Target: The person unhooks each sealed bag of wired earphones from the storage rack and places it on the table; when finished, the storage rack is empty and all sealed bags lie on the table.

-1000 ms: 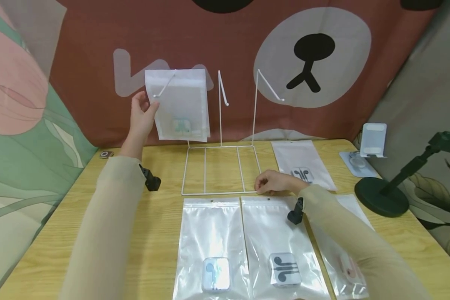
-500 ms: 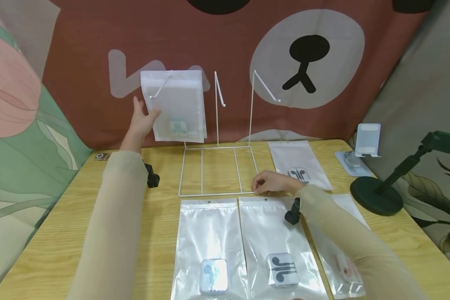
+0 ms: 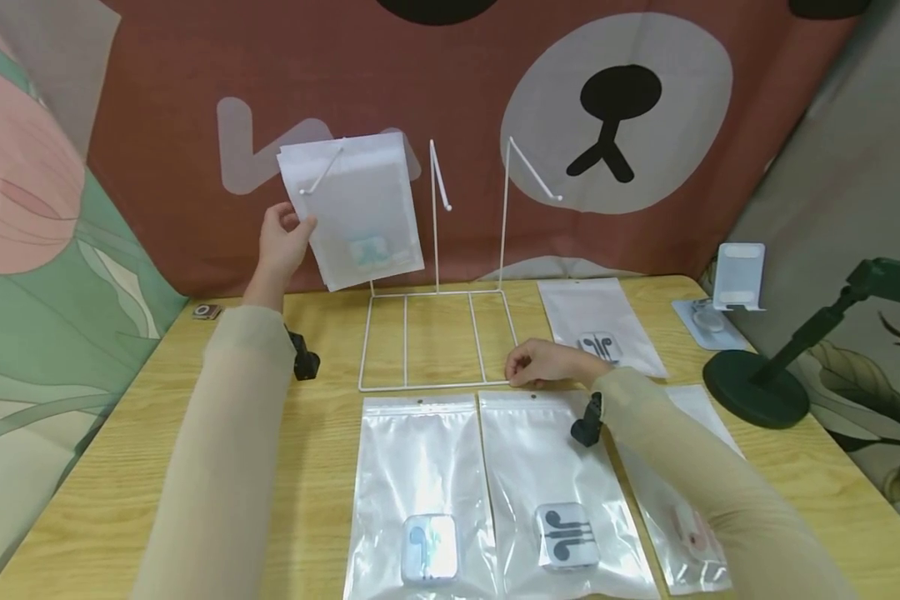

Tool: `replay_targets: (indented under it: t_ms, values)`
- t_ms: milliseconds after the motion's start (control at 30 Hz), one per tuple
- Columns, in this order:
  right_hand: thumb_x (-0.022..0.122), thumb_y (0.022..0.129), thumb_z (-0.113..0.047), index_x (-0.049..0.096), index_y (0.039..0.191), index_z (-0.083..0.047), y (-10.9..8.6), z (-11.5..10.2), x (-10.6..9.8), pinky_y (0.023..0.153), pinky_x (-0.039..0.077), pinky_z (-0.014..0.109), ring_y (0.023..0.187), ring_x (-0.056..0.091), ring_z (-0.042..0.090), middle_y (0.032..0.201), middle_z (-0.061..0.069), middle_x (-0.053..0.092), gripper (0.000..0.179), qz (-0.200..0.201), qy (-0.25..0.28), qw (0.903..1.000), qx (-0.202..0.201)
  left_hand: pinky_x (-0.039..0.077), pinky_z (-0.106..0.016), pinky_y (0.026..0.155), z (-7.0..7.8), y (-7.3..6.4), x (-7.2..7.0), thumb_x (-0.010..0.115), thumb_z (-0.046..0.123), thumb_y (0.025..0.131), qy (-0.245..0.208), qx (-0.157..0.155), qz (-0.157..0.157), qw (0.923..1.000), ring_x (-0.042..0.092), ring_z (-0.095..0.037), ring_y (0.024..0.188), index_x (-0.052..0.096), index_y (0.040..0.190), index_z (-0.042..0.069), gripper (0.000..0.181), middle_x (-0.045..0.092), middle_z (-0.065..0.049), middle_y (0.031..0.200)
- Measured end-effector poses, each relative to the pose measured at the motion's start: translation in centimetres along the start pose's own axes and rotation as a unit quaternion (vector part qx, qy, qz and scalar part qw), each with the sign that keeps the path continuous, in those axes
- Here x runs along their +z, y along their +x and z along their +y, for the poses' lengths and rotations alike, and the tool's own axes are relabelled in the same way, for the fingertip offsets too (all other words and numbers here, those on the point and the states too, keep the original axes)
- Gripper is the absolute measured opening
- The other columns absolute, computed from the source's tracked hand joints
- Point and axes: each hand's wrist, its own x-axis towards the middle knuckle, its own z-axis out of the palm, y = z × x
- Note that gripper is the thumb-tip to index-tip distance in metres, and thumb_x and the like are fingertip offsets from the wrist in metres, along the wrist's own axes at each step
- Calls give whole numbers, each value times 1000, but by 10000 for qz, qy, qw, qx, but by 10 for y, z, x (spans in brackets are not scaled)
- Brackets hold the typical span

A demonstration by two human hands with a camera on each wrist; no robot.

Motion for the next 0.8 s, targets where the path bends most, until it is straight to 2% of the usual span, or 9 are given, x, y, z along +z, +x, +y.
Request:
replay_targets:
  t_ms: [133,300,500,633,800]
  values:
    - [66,85,-7,65,84,-2,-1,0,0,49,38,23,54,44,12,66,1,53,5,-24,11,10000,-49,40,-32,88,-3,0,5,51,29,94,172,64,181,9997,43,-21,112,39,129,1,47,44,-13,125]
    - [66,86,-8,65,84,-3,-2,-1,-1,49,38,22,54,44,12,67,1,53,6,-91,31,9998,-148,42,-33,91,-2,-2,10,50,28,95,41,182,15,9998,48,-24,114,44,132,3,45,47,-14,130]
    - [64,87,-9,65,82,-8,-4,-1,-2,49,40,22,54,45,10,68,-1,53,5,-220,27,9992,-331,42,-37,93,1,-6,16,44,27,98,-198,340,-79,9992,49,-28,115,41,137,4,45,47,-15,132]
    - [65,87,-9,66,84,-6,-2,-1,-1,50,39,22,55,44,11,70,0,54,4,-151,31,9998,-154,39,-38,97,2,-8,19,35,28,100,-229,464,-117,9986,46,-26,118,35,137,6,43,44,-14,133]
    - [66,85,-7,66,86,-3,0,-1,-1,50,39,24,55,44,12,70,2,54,4,-57,-43,10000,-10,36,-36,99,0,-9,20,31,26,101,-282,649,-41,9975,42,-23,120,30,140,10,42,40,-11,136]
